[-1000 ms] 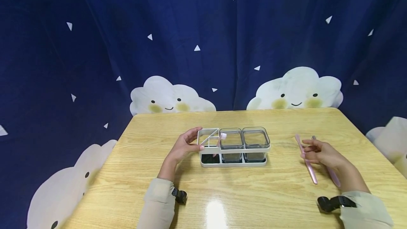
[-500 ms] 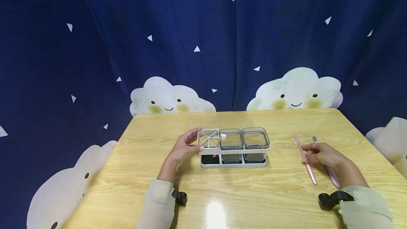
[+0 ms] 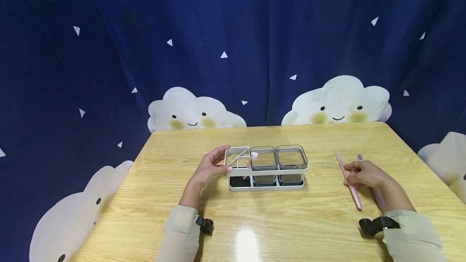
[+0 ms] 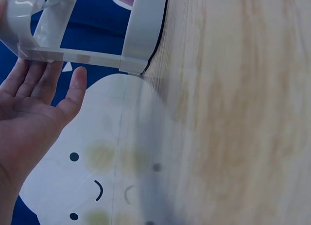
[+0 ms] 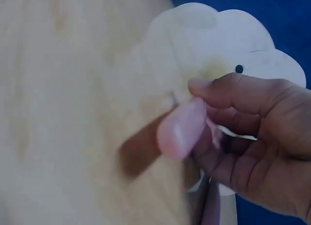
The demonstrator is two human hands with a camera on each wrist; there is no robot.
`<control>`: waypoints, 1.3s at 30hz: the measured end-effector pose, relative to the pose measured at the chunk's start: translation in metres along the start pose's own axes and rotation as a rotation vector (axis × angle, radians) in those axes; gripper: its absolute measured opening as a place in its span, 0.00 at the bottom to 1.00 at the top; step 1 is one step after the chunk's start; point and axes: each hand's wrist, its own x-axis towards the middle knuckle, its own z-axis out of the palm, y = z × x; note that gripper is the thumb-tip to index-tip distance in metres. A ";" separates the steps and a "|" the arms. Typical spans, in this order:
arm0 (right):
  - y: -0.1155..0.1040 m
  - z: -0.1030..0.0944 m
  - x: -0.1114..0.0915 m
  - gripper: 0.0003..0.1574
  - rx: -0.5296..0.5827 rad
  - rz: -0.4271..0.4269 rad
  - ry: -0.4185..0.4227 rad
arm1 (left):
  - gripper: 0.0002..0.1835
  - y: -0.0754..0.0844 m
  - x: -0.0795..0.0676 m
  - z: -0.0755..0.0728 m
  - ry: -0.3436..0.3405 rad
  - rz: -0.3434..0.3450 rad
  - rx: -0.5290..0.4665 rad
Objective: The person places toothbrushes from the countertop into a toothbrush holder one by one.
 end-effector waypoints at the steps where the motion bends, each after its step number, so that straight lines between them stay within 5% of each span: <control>1: -0.001 -0.001 -0.001 0.41 0.030 0.021 -0.009 | 0.38 0.000 0.000 0.000 0.000 0.000 0.001; 7: 0.001 -0.001 -0.006 0.40 0.241 0.080 -0.037 | 0.38 0.001 0.000 0.000 -0.004 -0.005 -0.010; 16: 0.002 -0.004 -0.011 0.26 0.478 -0.008 -0.083 | 0.38 0.002 0.000 0.000 0.011 -0.008 0.021; 29: -0.016 -0.001 -0.016 0.23 0.499 -0.057 -0.109 | 0.38 0.000 -0.001 -0.001 0.023 -0.019 0.035; 39: -0.030 0.001 -0.016 0.23 0.501 -0.091 -0.081 | 0.38 -0.025 0.009 -0.008 0.030 0.016 0.005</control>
